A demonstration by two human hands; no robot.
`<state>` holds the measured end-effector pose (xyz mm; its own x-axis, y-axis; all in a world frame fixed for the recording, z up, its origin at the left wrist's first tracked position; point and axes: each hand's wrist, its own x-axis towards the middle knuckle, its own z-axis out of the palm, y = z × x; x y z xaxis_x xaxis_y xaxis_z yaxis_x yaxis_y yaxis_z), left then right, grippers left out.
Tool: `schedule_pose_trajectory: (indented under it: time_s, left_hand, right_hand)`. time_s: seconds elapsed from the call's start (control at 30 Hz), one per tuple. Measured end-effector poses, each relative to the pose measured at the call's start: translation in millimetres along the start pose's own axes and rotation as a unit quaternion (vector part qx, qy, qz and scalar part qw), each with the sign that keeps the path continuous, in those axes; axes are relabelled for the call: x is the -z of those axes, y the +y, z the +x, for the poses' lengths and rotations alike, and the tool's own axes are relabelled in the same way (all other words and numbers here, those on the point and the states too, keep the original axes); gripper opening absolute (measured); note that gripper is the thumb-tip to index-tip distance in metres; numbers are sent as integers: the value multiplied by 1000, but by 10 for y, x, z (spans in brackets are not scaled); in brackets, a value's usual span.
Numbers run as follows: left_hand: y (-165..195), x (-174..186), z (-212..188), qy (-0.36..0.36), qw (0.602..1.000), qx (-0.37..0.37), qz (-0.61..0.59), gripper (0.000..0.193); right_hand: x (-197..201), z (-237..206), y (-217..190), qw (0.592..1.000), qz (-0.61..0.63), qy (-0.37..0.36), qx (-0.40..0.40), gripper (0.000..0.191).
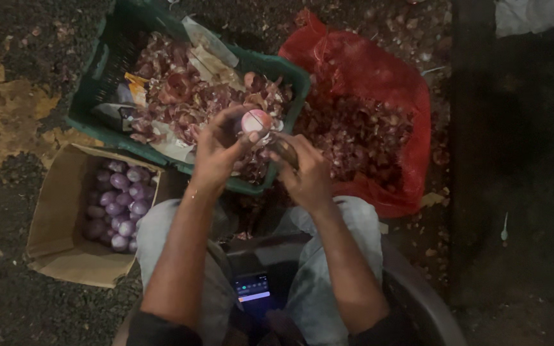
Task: The person sits on a low chair and peels red onions using a knife. They remove the outer layers and place the peels into a green basket while holding the onion in their left hand.
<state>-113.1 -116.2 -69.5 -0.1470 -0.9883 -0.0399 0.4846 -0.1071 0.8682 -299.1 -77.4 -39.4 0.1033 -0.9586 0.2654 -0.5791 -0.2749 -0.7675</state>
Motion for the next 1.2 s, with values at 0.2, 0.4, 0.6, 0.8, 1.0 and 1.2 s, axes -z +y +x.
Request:
schedule_pose_trajectory:
  time_s: [0.2,0.4,0.6,0.8,1.0,1.2]
  left_hand:
    - [-120,-126,199,-11,999,13,44,48]
    - [-382,-432,560,-96,992,21,75,53]
    - [-650,-710,867,-52,996,77,2,54]
    - [-950,-923,1168,-54,995,67,-56,52]
    - [-1322,-1134,1392,-83,993,75,22,51]
    - [-1783,-1172,1637,6,997,57,-59,46]
  right_hand:
    - [117,251,413,998,38,14,-42,35]
    - [263,343,1059,950,276,24,-142,30]
    - [482,560,1609,934,301,68,-178,17]
    - [649,682,1891,933,306,9,-188,29]
    - [844,763,2357,916,355,44,-182,16]
    - [979,753,2830,878,431,-14,-210,11]
